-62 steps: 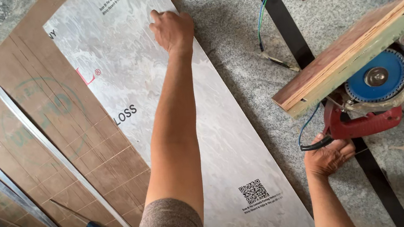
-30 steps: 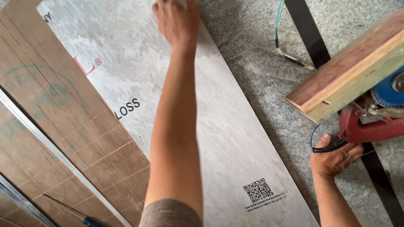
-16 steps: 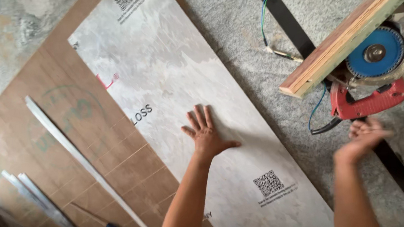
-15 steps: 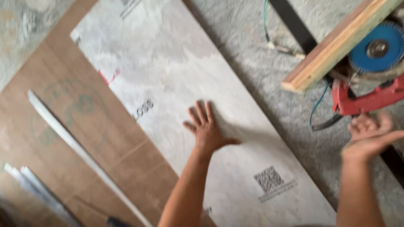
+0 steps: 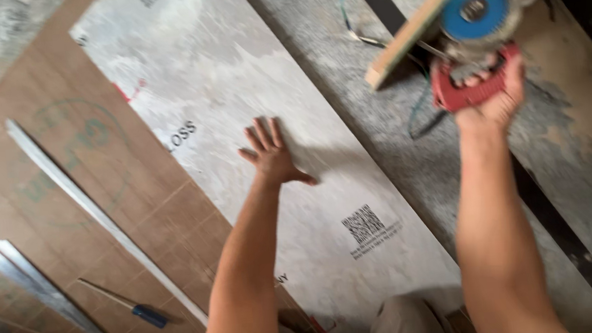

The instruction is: The person sits on the floor and uses a handheld power saw to cut a large sheet of laminate flooring. They repeatedly position the saw, cut along the edge of the sheet, and separate the cut strips, which are placed to the side.

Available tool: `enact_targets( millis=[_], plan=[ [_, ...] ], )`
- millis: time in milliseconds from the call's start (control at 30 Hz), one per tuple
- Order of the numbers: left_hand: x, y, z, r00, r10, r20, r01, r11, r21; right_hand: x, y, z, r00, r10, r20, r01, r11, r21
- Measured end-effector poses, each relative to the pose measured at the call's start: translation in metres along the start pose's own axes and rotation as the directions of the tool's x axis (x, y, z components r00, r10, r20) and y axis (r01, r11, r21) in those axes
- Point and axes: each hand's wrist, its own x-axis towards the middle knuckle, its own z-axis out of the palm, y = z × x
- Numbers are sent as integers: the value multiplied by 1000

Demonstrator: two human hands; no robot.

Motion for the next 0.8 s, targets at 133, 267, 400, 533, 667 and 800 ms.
enact_targets(
  millis=[133, 267, 400, 533, 667, 800],
  plan=[
    [8, -3, 6, 999, 1, -48, 0, 1000, 27, -11, -5, 49, 993, 34, 115, -8, 975, -222],
    [7, 0, 15, 1000, 22, -17, -22, 1000, 15, -115, -72, 90, 999, -18, 39, 42, 631, -774],
    [-3, 3, 18, 999, 33, -25, -34, 999, -33, -260, -139, 79, 994, 86, 70, 77, -79, -994],
    [-10, 10, 11, 999, -18, 34, 19, 999, -26, -375, -172, 31, 998, 61, 3, 33, -510, -859],
    [-15, 18, 4, 997, -51, 59, 50, 999, 9, -454, -194, -23, 979, -46, -199, -191, -554, -811],
    [-16, 22, 2, 993, -80, 82, 78, 997, 26, -491, -208, -73, 970, -92, -225, -232, -622, -748]
  ],
)
